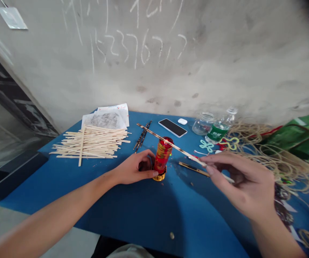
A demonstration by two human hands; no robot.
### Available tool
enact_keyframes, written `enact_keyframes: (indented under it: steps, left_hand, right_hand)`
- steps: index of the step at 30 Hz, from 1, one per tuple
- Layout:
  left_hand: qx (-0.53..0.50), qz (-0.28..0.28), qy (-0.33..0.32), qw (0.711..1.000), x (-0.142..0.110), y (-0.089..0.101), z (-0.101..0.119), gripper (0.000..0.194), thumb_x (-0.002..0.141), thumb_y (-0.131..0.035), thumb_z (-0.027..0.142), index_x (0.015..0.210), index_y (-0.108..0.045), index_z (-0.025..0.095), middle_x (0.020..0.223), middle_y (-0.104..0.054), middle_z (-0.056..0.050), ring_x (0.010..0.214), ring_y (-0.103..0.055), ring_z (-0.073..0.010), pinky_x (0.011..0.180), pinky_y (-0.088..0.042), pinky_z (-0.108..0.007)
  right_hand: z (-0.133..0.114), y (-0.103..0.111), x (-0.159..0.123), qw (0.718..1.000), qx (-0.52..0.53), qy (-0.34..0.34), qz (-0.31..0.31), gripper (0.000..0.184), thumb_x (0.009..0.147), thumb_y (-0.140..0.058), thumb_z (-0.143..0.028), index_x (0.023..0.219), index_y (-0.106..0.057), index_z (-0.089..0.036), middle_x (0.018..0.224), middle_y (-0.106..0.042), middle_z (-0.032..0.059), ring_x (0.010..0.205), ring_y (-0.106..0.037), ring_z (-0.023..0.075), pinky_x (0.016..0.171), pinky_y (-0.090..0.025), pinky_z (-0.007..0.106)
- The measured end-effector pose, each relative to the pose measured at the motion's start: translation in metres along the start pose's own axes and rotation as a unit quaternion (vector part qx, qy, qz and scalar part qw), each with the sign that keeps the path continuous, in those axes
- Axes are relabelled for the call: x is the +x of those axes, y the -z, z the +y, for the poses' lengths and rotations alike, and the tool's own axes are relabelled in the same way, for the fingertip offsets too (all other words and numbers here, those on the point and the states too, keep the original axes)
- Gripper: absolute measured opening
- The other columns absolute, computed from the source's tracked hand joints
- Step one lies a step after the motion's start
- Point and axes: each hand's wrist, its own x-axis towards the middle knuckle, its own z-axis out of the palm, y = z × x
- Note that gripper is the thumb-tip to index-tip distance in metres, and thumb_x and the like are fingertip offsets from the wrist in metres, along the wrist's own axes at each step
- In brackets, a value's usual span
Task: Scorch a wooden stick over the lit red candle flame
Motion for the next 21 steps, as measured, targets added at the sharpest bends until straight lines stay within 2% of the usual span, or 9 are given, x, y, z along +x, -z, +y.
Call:
enact_keyframes:
  steps: [21]
  left_hand:
    - [-0.004, -0.001, -0.003, 1.000, -0.0003, -0.0003, -0.0001, 0.051, 0.098, -0.082, 0.058, 0.128, -0.061, 0.022, 0.085, -0.070, 0.003, 0.070, -0.057, -0.0149, 0.066, -0.040, -0.029]
  right_hand:
    - [-0.0037, -0.0006, 0.0016, 1.000, -0.009, 0.009, 0.009, 0.027, 0.098, -0.078, -0.013, 0.113, -0.084, -0.035, 0.094, -0.084, -0.0030, 0.077, -0.075, 0.0139, 0.066, -0.061, 0.025]
